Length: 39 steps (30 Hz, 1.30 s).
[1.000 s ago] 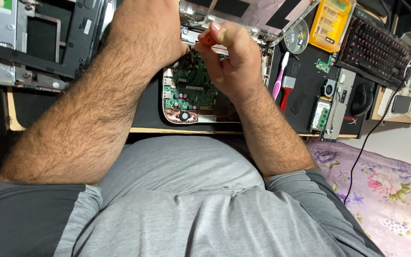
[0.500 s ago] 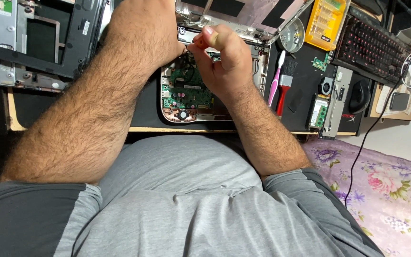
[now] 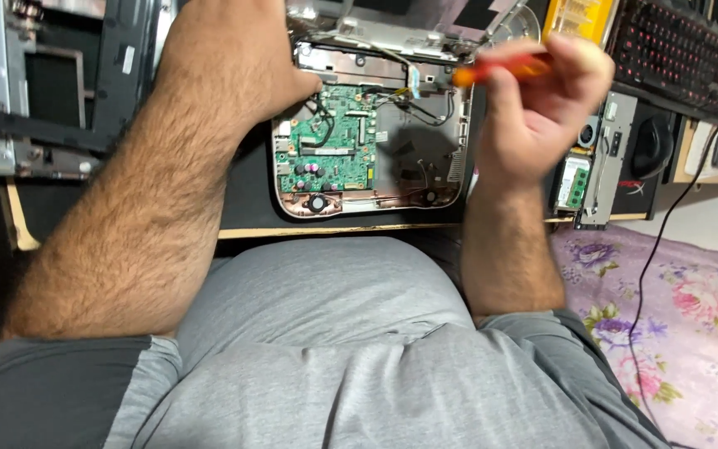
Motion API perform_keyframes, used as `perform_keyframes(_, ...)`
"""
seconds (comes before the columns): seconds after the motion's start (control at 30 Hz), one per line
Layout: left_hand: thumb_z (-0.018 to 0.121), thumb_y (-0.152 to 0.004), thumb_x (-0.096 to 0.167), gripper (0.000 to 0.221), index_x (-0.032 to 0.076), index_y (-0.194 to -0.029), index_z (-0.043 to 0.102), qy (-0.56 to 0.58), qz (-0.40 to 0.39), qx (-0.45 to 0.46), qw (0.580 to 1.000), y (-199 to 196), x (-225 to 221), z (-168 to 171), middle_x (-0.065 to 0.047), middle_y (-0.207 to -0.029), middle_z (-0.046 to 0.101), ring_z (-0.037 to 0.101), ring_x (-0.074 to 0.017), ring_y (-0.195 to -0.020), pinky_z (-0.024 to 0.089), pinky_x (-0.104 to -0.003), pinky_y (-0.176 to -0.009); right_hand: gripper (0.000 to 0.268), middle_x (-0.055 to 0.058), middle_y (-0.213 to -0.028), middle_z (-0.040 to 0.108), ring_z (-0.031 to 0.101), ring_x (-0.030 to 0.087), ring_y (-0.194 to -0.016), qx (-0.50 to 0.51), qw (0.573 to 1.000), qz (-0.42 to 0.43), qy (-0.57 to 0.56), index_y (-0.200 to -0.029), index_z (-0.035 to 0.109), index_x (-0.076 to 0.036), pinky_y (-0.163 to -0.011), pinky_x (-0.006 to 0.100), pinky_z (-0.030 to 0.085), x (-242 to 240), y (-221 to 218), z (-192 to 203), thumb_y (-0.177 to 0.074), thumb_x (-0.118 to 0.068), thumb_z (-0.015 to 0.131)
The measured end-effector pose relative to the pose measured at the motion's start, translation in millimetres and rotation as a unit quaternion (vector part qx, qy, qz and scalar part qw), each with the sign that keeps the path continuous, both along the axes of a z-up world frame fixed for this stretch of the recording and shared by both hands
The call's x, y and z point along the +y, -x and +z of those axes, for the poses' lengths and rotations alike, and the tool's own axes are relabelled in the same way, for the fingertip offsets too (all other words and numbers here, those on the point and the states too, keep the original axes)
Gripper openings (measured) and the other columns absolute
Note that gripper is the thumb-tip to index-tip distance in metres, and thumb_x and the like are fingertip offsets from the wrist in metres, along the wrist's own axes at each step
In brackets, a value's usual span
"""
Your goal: Disassembling a laptop by removing screws and internal components like the cooling fan using a screwdriver.
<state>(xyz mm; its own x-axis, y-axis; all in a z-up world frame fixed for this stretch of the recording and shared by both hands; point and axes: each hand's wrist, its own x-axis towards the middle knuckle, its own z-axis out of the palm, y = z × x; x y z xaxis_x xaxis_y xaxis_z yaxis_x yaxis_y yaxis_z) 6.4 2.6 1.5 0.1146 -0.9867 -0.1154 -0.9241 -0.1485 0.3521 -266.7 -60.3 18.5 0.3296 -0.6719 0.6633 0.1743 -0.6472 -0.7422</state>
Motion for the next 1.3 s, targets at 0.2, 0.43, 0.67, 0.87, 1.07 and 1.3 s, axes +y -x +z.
perform_keyframes(0.2, 0.092, -0.074, 0.055, 0.080, -0.001, -0.121, 0.060, -0.032, 0.038, 0.035, 0.998, 9.6, -2.5, 10.6, -0.025, -0.109, 0.071, 0.071, -0.0468, -0.095, 0.058, -0.057, -0.073, 0.034, 0.027, -0.093, 0.061, 0.064, 0.032, -0.083, -0.002, 0.980, -0.194, 0.040, -0.122, 0.044, -0.010, -0.074, 0.039, 0.054, 7.8, 94.9, -5.6, -0.101, -0.009, 0.070)
perform_keyframes(0.43, 0.094, -0.074, 0.057, 0.113, -0.016, -0.141, 0.039, -0.079, 0.077, 0.026, 0.994, 18.5, -1.3, 21.3, -0.033, -0.129, 0.064, 0.064, -0.0520, -0.110, 0.054, -0.058, -0.085, 0.032, 0.024, -0.107, 0.057, 0.065, 0.036, -0.095, 0.089, 0.926, -0.325, 0.170, -0.123, 0.042, -0.006, -0.084, 0.044, 0.060, -17.9, 195.3, 10.8, -0.101, 0.014, 0.052)
perform_keyframes(0.67, 0.094, -0.084, 0.076, 0.107, -0.005, -0.127, 0.040, 0.029, 0.057, -0.007, 0.998, 21.2, 10.8, 18.4, -0.030, -0.117, 0.070, 0.069, -0.0534, -0.097, 0.056, -0.060, -0.074, 0.040, 0.024, -0.104, 0.064, 0.068, 0.033, -0.097, 0.137, 0.920, -0.348, 0.119, -0.123, 0.049, -0.003, -0.085, 0.041, 0.066, -39.2, 205.3, -5.7, -0.095, 0.025, 0.055)
perform_keyframes(0.87, 0.101, -0.110, 0.036, 0.067, -0.006, -0.130, 0.053, 0.331, 0.051, 0.014, 0.942, 16.4, 28.2, -12.1, -0.015, -0.111, 0.055, 0.056, -0.0266, -0.081, 0.048, -0.044, -0.064, 0.033, 0.021, -0.104, 0.066, 0.067, 0.028, -0.096, 0.160, 0.924, -0.338, 0.077, -0.122, 0.049, -0.003, -0.089, 0.039, 0.064, -50.0, 202.6, -24.3, -0.098, 0.016, 0.061)
perform_keyframes(1.07, 0.089, -0.109, 0.020, 0.057, -0.016, -0.125, 0.049, 0.440, -0.097, 0.222, 0.865, 25.3, 19.6, -11.3, -0.025, -0.109, 0.048, 0.042, -0.0321, -0.082, 0.036, -0.045, -0.069, 0.032, 0.017, -0.103, 0.068, 0.069, 0.024, -0.096, 0.205, 0.910, -0.356, 0.057, -0.122, 0.050, -0.005, -0.089, 0.035, 0.063, -61.6, 199.7, -30.3, -0.097, 0.010, 0.062)
perform_keyframes(1.3, 0.085, -0.110, 0.020, 0.032, -0.009, -0.113, 0.073, 0.448, -0.211, 0.186, 0.848, 30.2, 14.0, -16.7, -0.016, -0.088, 0.068, 0.066, -0.0283, -0.075, 0.055, -0.043, -0.070, 0.030, 0.015, -0.100, 0.071, 0.072, 0.023, -0.094, 0.238, 0.899, -0.365, 0.043, -0.119, 0.052, -0.005, -0.088, 0.033, 0.063, -64.4, 193.2, -31.8, -0.095, 0.009, 0.064)
